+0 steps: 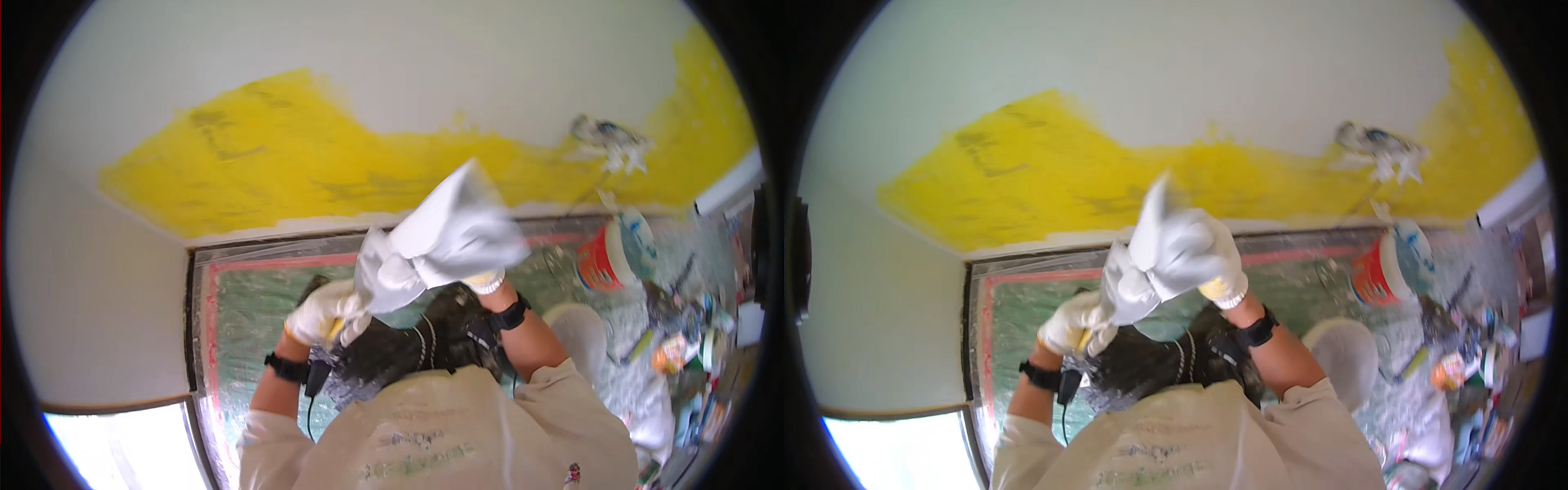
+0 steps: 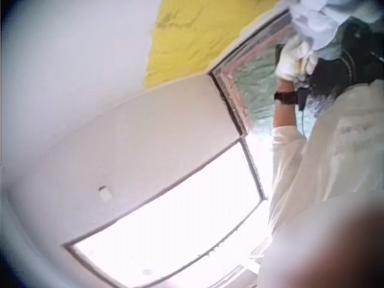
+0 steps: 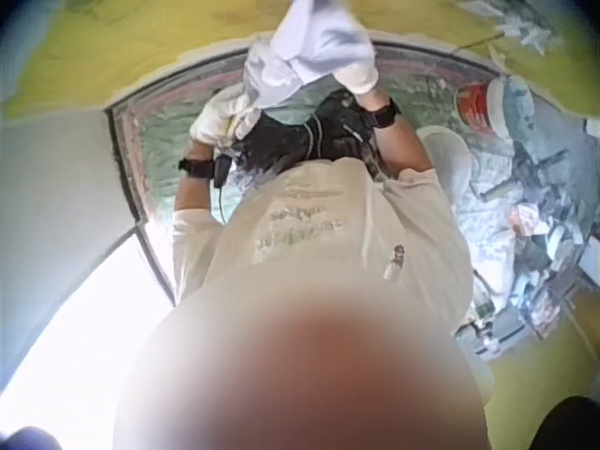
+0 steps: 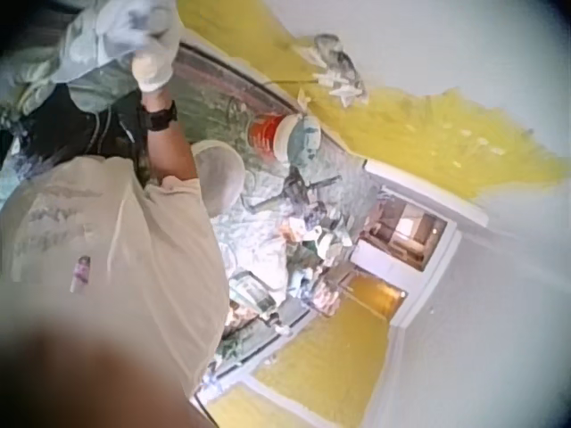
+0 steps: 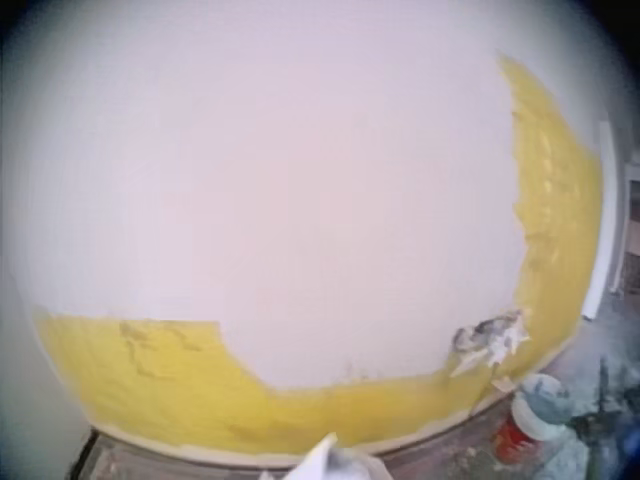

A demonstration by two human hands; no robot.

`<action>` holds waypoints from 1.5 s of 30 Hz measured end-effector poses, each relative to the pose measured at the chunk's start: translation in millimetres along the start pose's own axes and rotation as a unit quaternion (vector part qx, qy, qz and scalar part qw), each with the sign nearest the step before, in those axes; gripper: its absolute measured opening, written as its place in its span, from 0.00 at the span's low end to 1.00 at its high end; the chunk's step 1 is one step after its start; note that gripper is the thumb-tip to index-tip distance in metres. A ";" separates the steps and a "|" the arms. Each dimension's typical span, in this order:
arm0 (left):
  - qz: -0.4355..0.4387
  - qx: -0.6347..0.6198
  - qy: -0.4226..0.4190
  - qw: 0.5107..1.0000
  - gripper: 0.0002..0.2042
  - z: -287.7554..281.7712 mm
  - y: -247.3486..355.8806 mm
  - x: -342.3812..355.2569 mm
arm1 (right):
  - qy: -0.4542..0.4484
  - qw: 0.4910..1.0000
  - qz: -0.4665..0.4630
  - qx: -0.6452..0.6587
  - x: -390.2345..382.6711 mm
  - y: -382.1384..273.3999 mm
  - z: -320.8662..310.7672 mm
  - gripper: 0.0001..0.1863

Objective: Applying and smoothing plaster on a wall surface using a trowel and putty knife.

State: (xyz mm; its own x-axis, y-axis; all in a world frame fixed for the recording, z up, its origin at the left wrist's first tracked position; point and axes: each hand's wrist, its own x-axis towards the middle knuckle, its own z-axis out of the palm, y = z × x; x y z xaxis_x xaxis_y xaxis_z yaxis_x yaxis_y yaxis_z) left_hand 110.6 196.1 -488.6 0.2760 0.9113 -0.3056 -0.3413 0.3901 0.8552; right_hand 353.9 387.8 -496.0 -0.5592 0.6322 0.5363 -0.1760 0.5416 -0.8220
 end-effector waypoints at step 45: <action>-0.098 0.092 -0.065 0.989 0.25 102.7 -70.1 92.7 | -0.124 0.526 0.840 0.051 -328.3 -111.1 -294.6 0.11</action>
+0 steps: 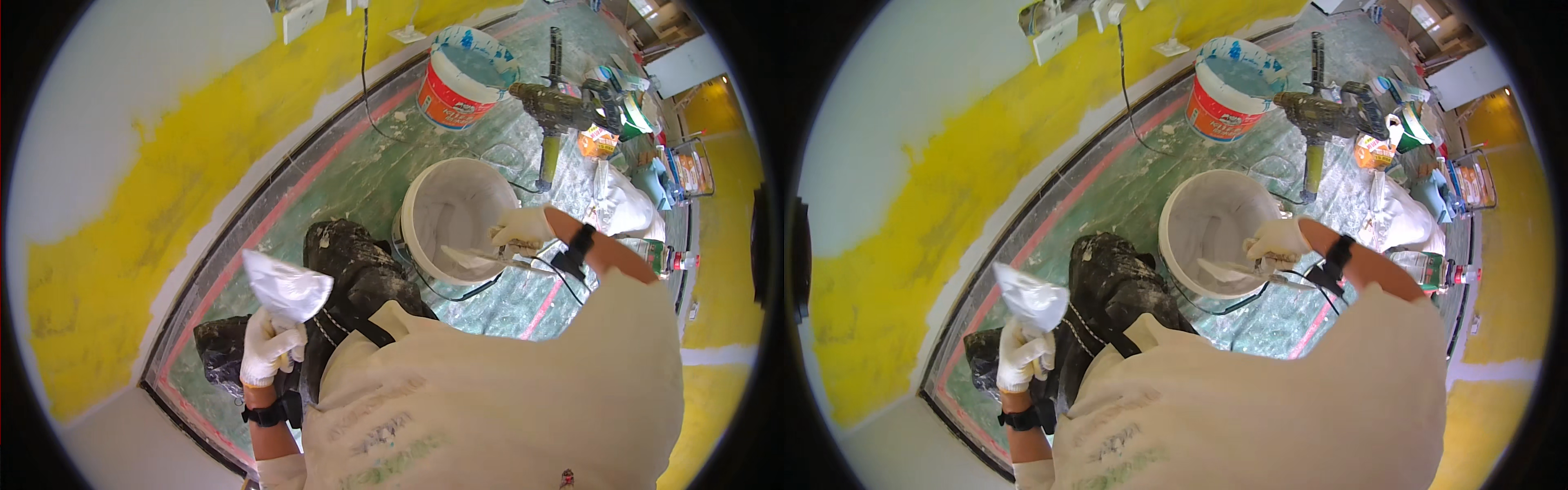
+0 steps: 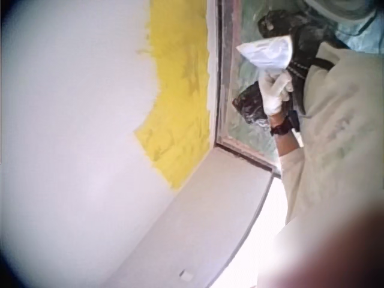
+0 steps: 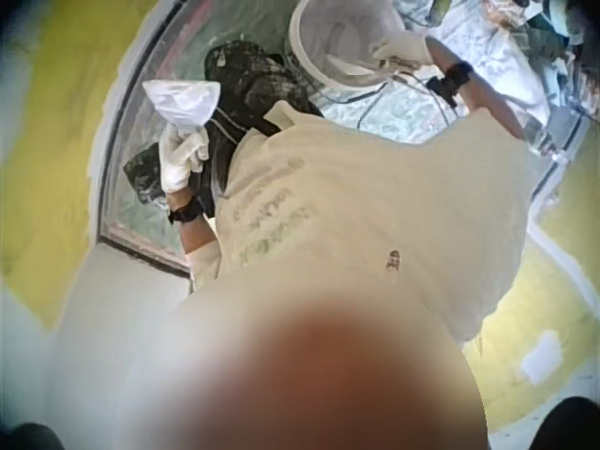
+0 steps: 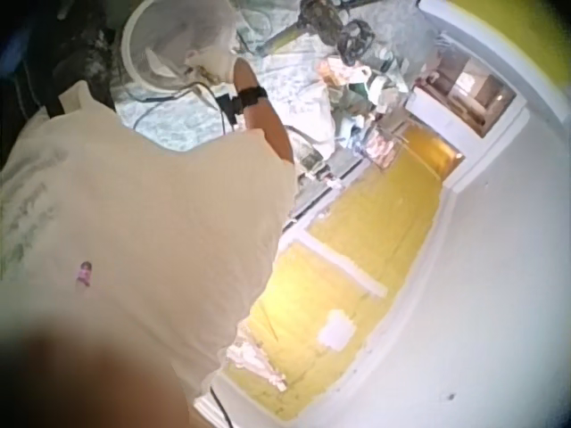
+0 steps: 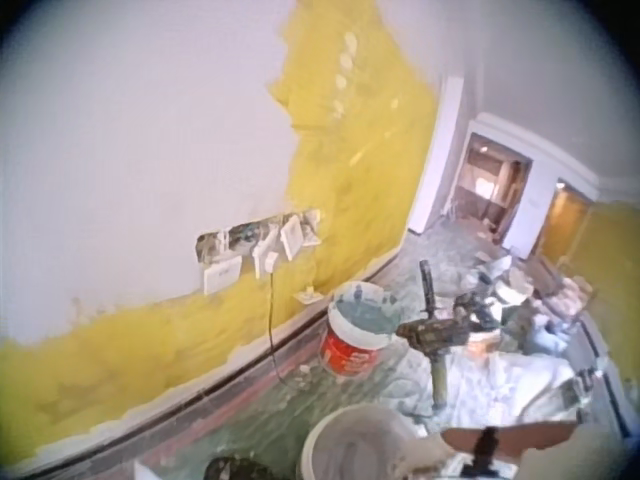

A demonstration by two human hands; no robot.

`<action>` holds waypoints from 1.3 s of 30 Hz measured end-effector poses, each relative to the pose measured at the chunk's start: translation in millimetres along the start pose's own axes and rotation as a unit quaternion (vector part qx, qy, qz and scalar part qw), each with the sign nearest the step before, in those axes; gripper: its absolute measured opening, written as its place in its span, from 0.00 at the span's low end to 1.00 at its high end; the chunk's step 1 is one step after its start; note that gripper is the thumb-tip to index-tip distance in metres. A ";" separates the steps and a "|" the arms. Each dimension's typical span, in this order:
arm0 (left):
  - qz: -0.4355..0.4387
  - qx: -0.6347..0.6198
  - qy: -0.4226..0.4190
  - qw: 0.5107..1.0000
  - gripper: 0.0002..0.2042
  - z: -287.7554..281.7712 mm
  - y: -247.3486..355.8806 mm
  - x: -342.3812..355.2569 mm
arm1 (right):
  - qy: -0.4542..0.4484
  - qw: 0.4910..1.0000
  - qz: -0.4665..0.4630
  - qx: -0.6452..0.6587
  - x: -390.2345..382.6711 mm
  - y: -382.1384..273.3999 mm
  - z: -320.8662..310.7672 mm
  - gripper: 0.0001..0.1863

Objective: Applying and smoothing plaster on a wall surface using a trowel and putty knife.

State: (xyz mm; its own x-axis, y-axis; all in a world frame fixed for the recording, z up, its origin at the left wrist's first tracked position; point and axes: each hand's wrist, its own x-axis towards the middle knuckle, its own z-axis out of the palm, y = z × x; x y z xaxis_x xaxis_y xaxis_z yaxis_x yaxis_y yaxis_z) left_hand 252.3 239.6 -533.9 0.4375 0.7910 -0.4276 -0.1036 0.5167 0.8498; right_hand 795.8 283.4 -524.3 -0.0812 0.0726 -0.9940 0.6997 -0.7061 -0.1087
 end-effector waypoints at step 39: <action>0.450 0.431 0.224 0.749 0.37 -69.1 21.9 28.6 | -0.365 0.578 -0.525 0.507 132.6 -312.4 264.3 0.18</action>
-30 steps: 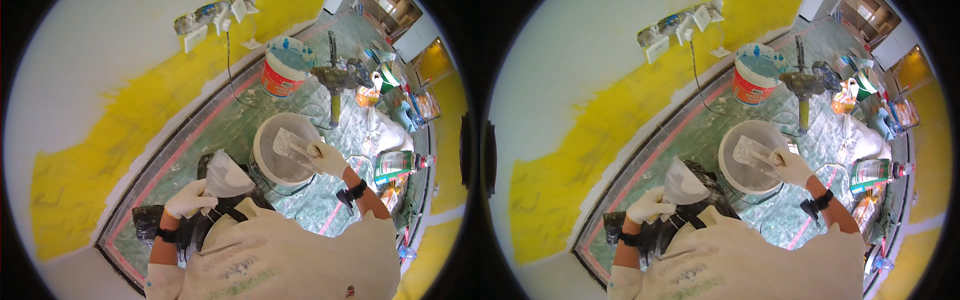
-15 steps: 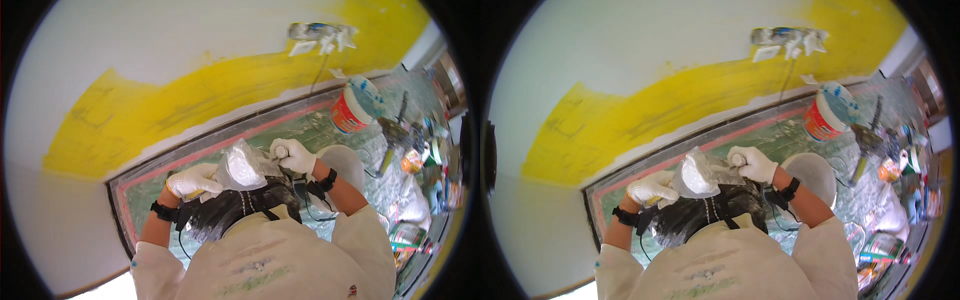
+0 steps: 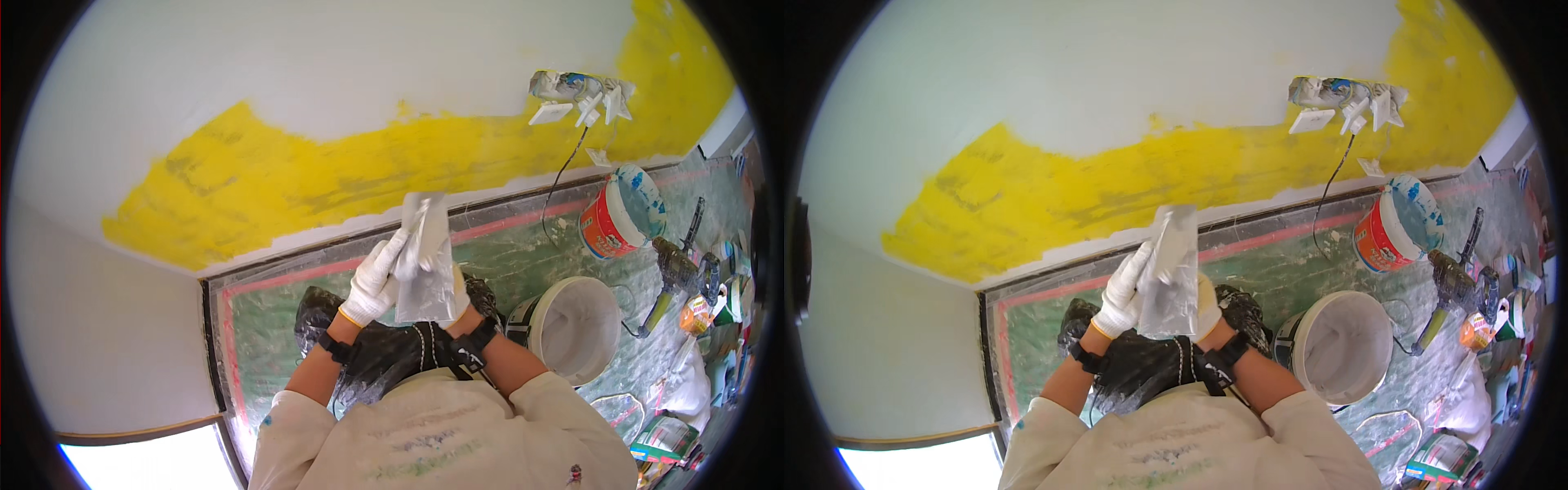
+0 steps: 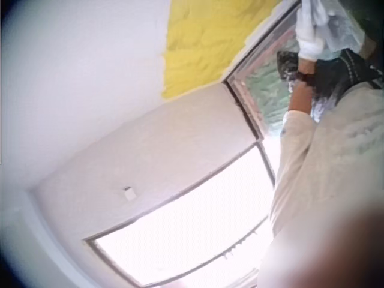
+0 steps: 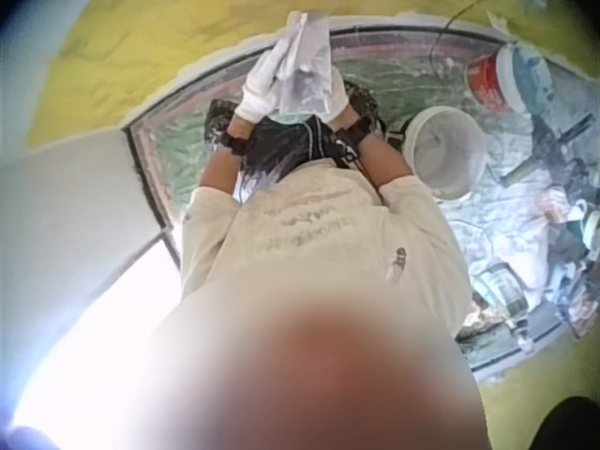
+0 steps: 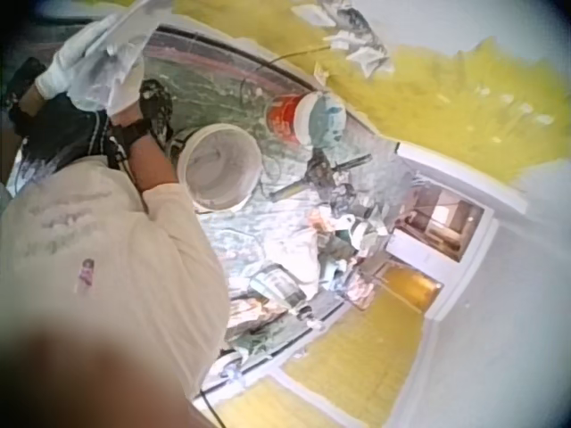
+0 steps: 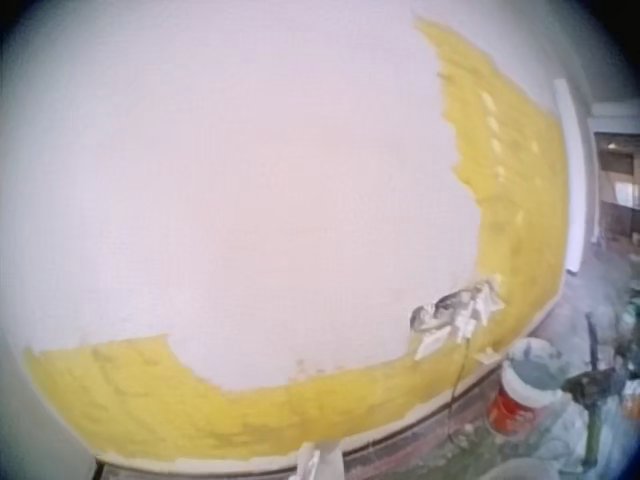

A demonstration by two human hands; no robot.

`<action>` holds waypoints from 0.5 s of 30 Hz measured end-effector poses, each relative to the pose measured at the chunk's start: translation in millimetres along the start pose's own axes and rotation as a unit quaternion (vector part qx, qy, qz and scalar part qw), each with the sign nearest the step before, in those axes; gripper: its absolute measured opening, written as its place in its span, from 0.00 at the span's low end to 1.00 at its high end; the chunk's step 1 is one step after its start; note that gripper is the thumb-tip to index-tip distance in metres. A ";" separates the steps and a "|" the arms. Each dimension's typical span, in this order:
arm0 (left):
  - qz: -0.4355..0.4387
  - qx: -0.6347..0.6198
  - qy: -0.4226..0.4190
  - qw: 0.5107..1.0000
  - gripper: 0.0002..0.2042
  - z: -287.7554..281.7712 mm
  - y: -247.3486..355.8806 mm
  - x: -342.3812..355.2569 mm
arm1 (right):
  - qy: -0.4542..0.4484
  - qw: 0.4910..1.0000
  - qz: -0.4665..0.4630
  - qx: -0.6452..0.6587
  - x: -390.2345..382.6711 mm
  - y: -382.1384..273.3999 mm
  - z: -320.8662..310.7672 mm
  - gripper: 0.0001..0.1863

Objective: Applying and smoothing plaster on a wall surface using a trowel and putty knife.

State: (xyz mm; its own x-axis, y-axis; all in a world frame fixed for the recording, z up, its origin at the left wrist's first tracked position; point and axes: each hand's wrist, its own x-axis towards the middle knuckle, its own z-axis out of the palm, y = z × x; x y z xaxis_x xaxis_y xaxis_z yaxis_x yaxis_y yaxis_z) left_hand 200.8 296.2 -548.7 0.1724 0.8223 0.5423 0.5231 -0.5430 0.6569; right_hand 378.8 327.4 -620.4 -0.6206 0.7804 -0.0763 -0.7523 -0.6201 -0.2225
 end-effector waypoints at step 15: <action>-0.517 -0.252 0.065 0.816 0.20 10.8 -44.0 -92.4 | -0.056 0.987 -0.141 -0.043 87.5 -165.8 -16.7 0.18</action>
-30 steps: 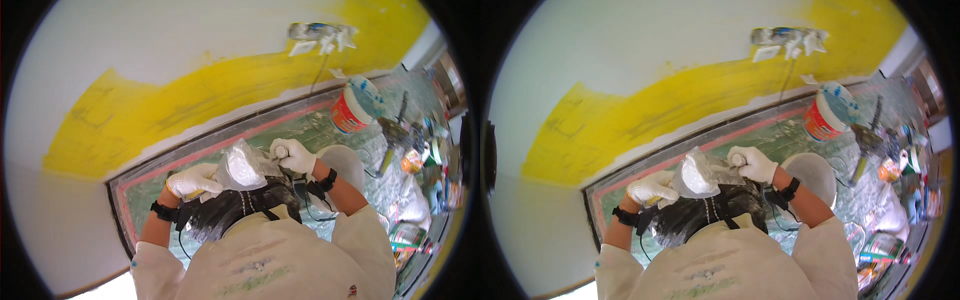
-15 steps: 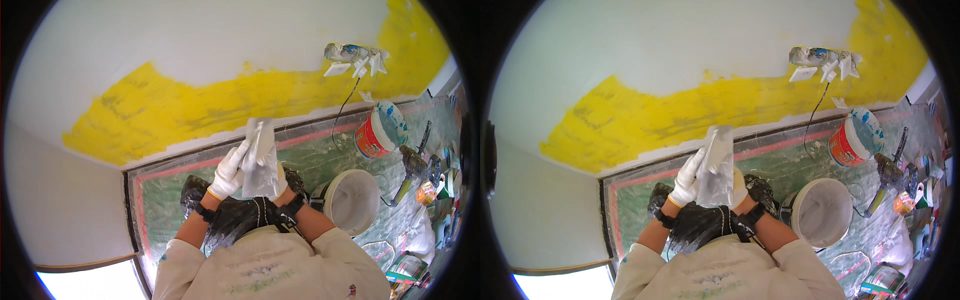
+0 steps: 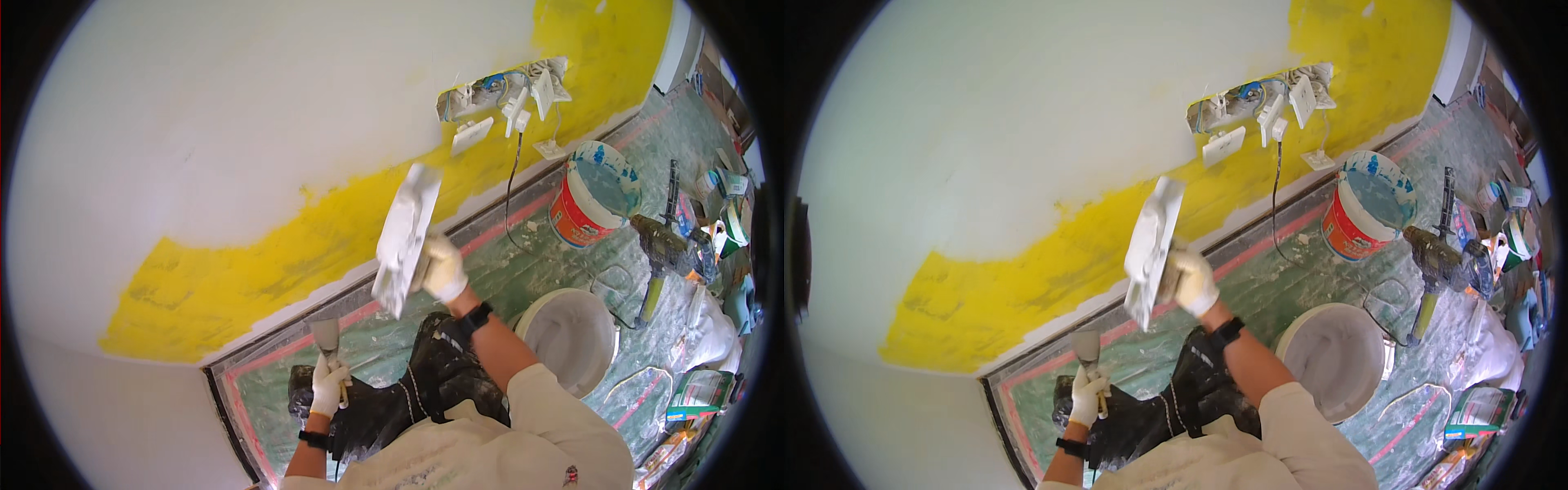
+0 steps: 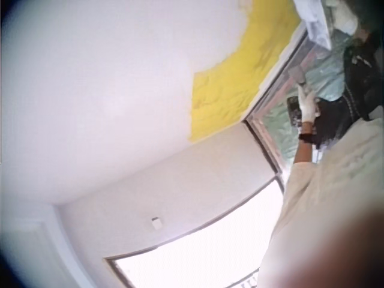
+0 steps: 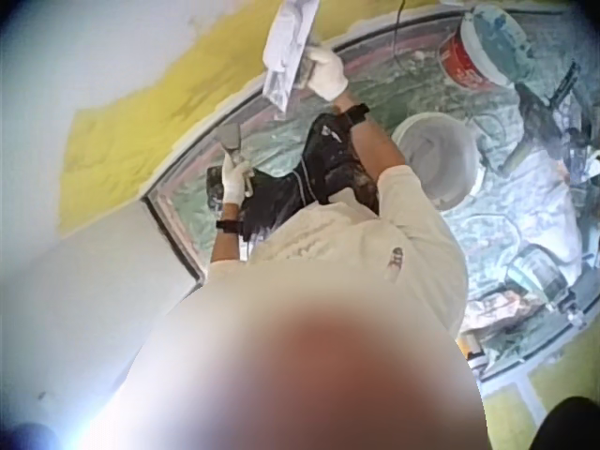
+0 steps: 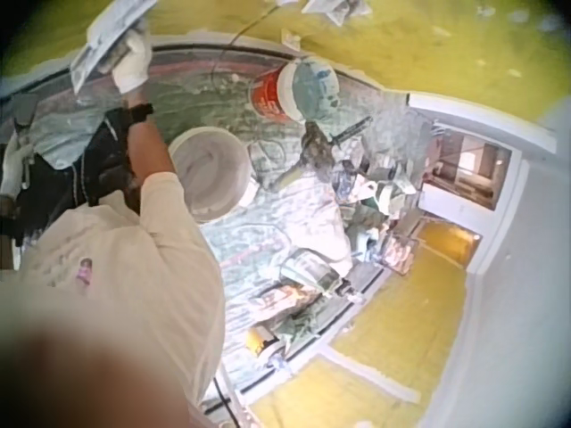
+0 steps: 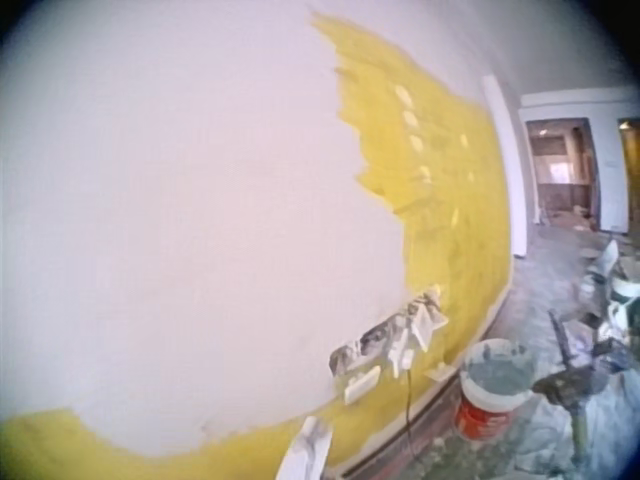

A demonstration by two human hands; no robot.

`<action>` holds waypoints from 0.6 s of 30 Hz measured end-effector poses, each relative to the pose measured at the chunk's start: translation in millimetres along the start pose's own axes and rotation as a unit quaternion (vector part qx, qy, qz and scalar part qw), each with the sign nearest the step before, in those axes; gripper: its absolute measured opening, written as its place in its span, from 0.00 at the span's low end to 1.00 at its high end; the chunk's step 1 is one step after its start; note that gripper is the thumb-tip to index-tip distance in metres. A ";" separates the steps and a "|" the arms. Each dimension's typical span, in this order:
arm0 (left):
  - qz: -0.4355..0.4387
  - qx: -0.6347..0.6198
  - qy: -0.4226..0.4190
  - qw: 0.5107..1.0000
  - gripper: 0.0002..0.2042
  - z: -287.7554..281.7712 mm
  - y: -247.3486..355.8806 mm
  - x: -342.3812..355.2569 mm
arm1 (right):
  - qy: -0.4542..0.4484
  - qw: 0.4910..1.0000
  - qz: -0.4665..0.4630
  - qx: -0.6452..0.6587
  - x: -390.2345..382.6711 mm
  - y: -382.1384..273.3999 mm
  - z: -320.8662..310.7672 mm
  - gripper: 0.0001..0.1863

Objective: Applying and smoothing plaster on a wall surface using a trowel and putty knife.

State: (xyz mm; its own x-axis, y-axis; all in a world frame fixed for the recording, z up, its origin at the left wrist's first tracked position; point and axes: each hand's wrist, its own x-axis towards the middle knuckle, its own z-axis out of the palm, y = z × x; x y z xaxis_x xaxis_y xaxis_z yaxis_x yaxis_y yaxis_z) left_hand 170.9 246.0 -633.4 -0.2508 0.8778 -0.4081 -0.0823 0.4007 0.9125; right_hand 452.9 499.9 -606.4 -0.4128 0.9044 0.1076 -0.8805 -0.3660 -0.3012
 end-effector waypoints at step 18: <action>0.101 -0.167 0.189 0.962 0.10 -116.7 62.8 -93.3 | 0.128 0.811 -0.288 -0.493 121.2 16.9 47.0 0.16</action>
State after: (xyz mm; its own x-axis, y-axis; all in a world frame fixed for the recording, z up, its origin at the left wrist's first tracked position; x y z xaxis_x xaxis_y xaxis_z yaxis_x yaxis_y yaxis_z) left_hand 76.5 158.6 -534.6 -0.6217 0.7459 -0.2390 -0.2853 0.0686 0.9560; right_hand 377.1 593.0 -553.9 0.1731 0.9254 0.3371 -0.2430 0.3718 -0.8959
